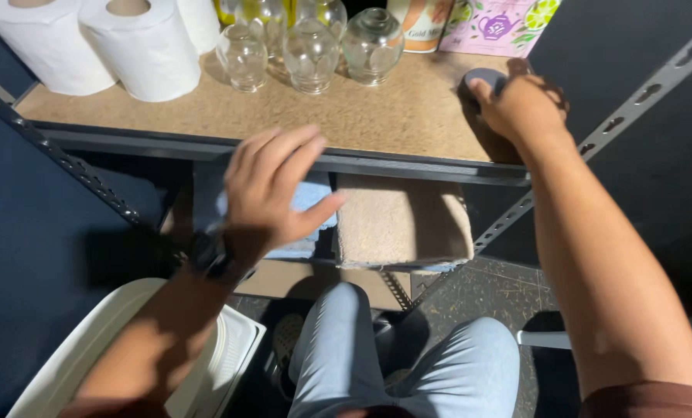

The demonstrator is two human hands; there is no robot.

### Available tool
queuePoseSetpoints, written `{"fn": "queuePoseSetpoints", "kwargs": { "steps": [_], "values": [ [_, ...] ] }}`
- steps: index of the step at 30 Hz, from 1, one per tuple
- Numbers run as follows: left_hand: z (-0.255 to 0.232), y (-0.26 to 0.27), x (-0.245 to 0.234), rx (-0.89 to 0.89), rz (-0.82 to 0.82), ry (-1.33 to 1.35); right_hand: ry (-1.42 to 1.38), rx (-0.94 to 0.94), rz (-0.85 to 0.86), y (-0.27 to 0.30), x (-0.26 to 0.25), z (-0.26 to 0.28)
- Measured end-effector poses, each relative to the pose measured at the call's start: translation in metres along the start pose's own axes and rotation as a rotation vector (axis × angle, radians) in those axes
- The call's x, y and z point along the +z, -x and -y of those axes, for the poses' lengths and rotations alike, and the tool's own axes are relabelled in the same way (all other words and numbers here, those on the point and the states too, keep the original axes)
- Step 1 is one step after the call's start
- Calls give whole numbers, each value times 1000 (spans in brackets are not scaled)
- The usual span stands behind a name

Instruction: The person packs various items from a shelf into a white plastic basket. They handle glass jars, toilet paper rolls, and yellow bottles, placing them into the basket one by one.

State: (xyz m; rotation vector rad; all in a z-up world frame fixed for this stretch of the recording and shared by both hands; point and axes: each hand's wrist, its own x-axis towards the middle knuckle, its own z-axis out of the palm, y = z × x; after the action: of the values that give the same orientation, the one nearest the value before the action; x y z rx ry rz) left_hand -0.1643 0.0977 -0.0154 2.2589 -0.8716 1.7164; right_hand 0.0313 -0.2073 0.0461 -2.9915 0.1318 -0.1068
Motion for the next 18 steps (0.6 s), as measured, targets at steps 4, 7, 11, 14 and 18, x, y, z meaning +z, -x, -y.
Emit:
{"fn": "queuePoseSetpoints", "kwargs": {
  "steps": [4, 7, 11, 14, 18],
  "values": [
    [0, -66, 80, -64, 303, 137, -373, -134, -208, -5, 29, -23],
    [-4, -93, 125, -227, 593, 296, -469, -501, -505, -2, 32, -32],
    [-11, -95, 161, -362, 765, 401, -721, -667, -340, -9, 34, -37],
    [-17, -99, 155, -380, 828, 426, -723, -603, -189, -27, 45, -41],
    [-17, -95, 157, -475, 932, 445, -881, -664, -163, -25, 46, -42]
  ]
}}
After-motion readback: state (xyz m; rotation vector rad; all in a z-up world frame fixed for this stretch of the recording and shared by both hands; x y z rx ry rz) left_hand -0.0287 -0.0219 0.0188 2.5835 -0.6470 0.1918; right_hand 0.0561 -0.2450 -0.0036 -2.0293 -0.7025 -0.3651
